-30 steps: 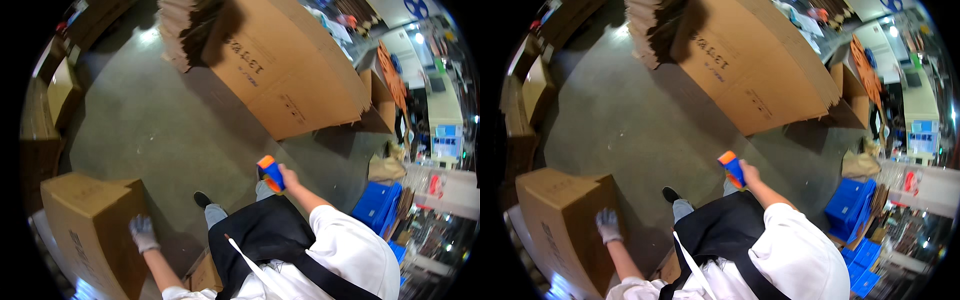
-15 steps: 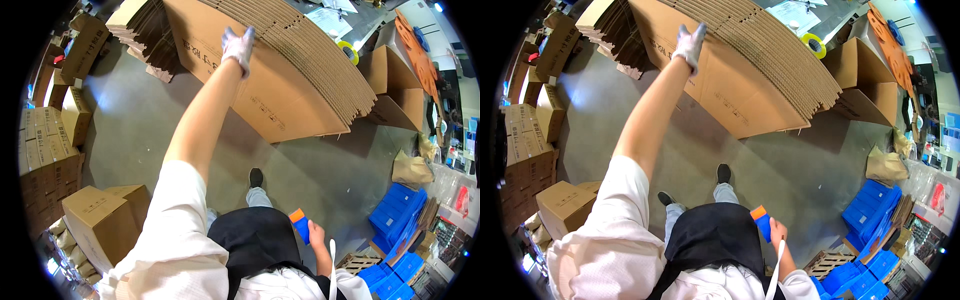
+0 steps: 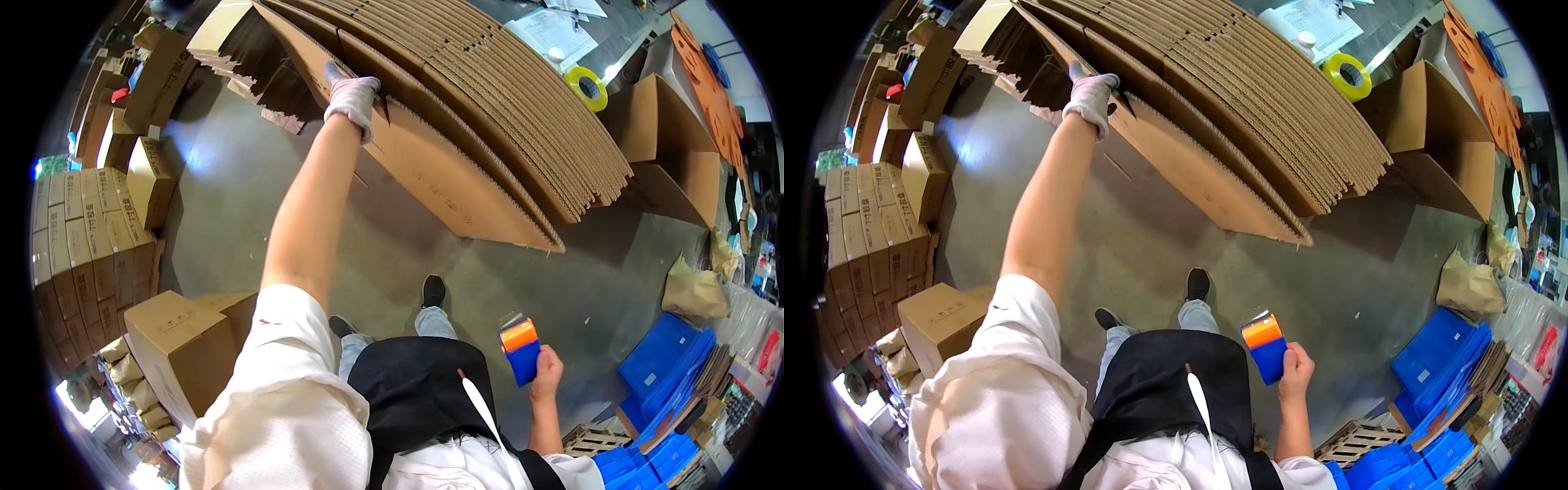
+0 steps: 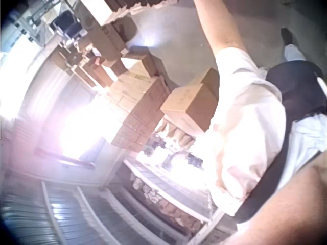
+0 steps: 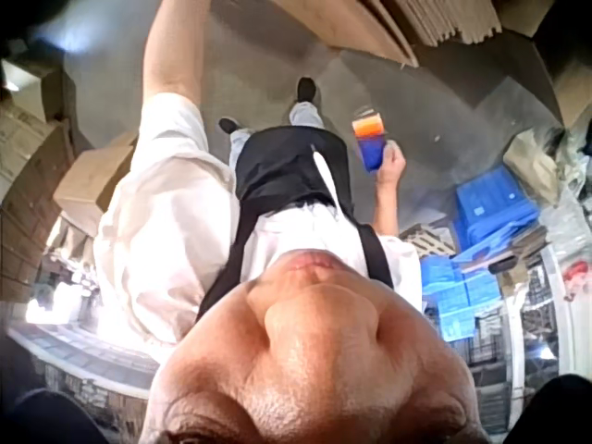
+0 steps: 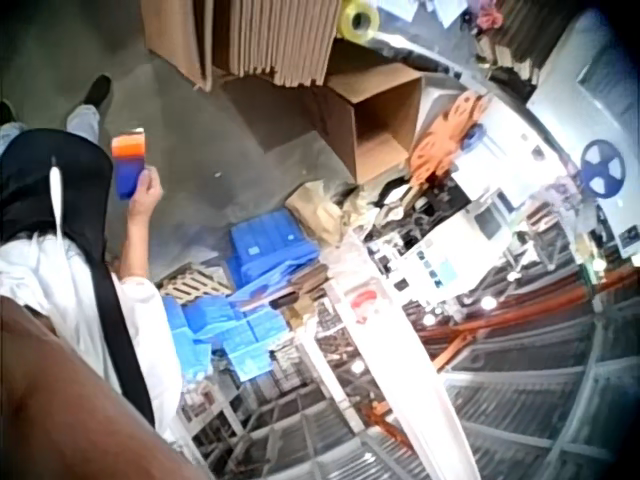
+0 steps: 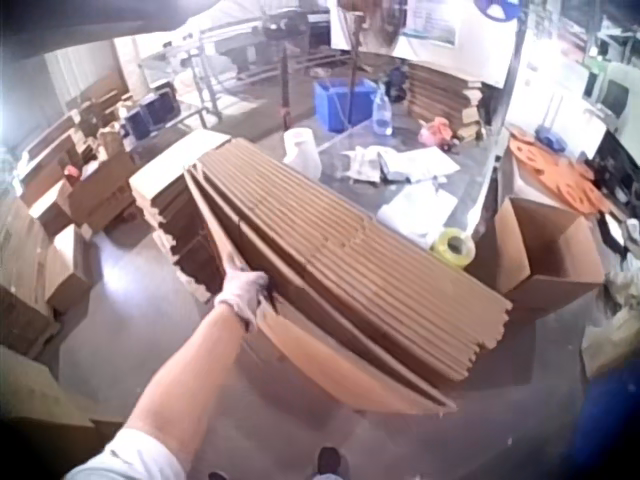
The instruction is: The person repeatedly assembles flat cardboard boxes by folding them into shape and sealing the seams with a handheld tape dispenser. They then place the finished boxes onto a stack on the floor.
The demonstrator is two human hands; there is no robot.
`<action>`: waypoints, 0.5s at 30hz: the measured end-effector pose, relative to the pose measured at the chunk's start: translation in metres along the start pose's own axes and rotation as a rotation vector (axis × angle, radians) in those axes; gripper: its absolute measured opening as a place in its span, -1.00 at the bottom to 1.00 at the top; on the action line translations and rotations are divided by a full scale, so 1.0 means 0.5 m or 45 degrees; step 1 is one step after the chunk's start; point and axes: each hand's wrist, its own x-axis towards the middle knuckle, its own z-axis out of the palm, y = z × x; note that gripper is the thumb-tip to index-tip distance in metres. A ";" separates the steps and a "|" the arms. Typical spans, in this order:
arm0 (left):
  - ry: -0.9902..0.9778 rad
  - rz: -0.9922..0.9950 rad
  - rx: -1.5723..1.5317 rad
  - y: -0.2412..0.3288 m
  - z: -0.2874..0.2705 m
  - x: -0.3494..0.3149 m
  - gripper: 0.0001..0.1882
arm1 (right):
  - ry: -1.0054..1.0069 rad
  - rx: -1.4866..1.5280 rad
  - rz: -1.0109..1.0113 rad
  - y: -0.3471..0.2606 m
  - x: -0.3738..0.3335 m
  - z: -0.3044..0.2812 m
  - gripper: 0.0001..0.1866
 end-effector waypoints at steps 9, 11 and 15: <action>0.068 -0.108 0.084 -0.116 -0.166 0.030 0.09 | -0.664 1.074 0.374 -0.314 0.041 0.279 -0.23; 0.152 -0.100 0.181 -0.137 -0.247 0.012 0.13 | -1.058 0.830 0.086 -0.368 0.074 0.443 -0.41; 0.194 0.128 0.073 -0.257 -0.324 -0.019 0.03 | -1.123 0.303 0.319 -0.320 0.123 0.645 -0.35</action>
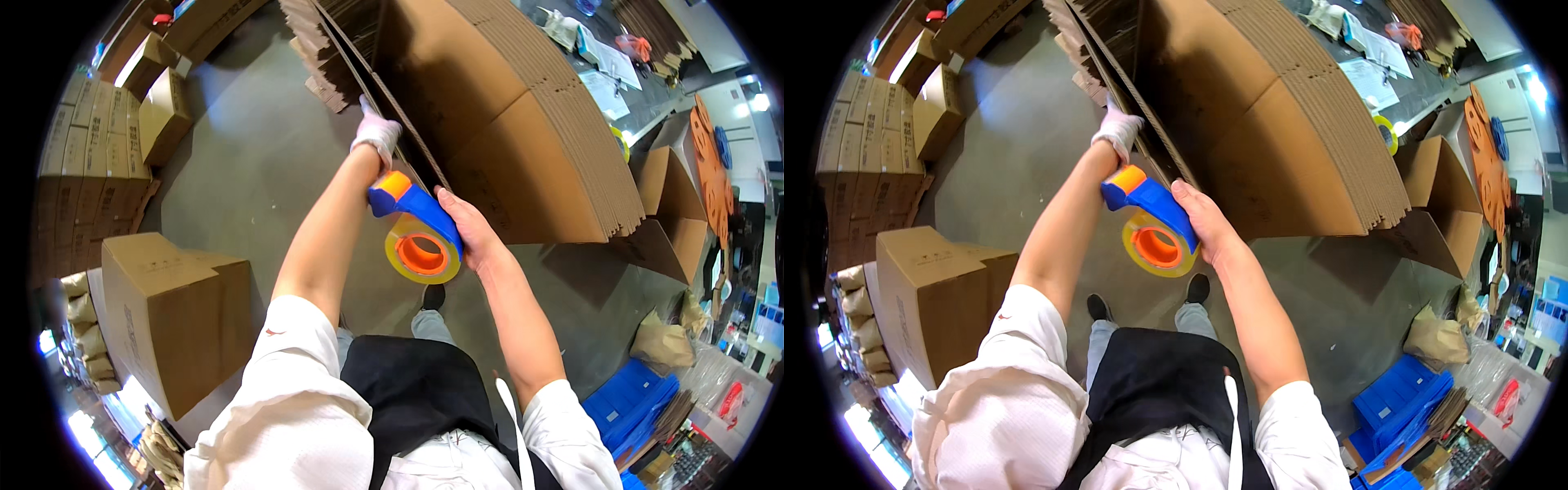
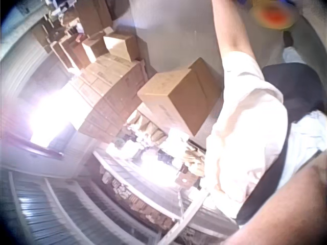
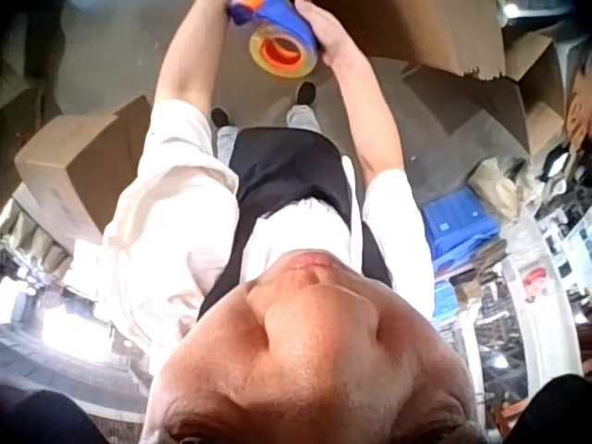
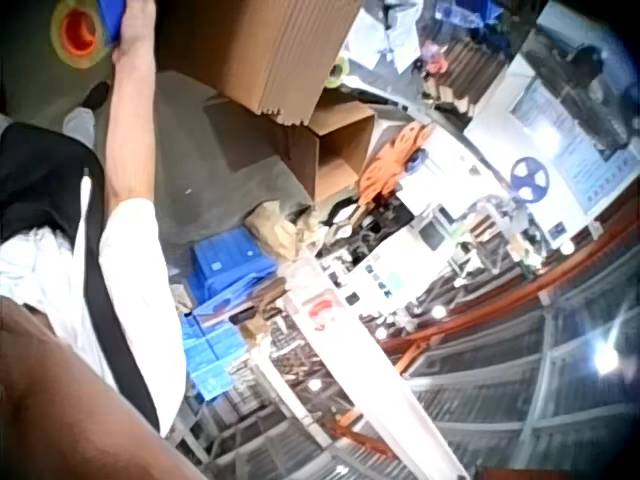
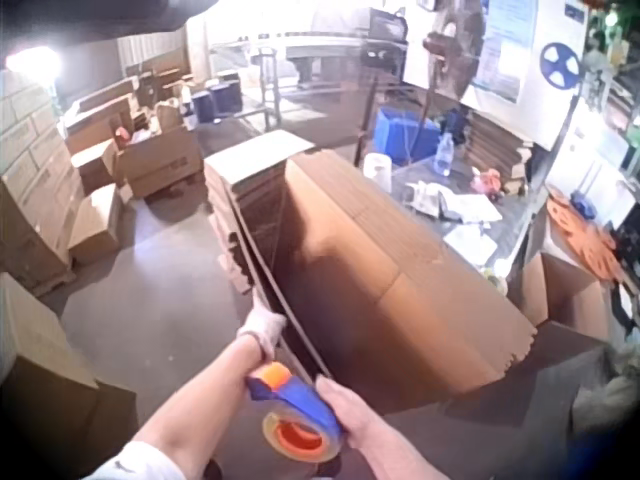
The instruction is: The person repeatedly assembles flat cardboard boxes by folding them into shape and sealing the seams with a handheld tape dispenser. They then place the finished boxes onto a stack on the floor.
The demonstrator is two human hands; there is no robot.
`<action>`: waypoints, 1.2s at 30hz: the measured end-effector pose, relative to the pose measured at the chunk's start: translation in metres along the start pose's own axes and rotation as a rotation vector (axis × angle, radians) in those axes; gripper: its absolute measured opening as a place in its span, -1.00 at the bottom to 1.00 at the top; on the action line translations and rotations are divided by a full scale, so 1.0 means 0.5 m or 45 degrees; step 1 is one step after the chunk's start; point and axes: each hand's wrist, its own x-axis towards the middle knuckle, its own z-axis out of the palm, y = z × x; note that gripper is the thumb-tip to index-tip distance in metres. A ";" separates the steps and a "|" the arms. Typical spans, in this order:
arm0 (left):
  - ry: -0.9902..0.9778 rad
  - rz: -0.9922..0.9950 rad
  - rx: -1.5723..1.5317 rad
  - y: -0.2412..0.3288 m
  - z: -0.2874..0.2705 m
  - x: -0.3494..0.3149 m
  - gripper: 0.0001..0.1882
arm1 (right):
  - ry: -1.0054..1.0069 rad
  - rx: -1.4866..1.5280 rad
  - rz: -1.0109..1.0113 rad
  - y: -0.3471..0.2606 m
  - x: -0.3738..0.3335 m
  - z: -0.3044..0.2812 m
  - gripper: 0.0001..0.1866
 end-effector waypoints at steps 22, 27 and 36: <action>-0.211 -0.472 0.091 -0.668 -0.389 -0.952 -0.10 | -0.037 0.179 -0.327 0.076 -0.037 0.255 -0.69; -0.339 -0.582 0.094 -0.696 -0.366 -0.982 -0.14 | 0.243 0.372 -0.550 0.272 -0.416 0.116 -0.47; -0.673 -0.730 0.015 -0.704 -0.347 -1.014 -0.23 | 0.410 0.547 -0.539 0.531 -0.366 0.149 -0.48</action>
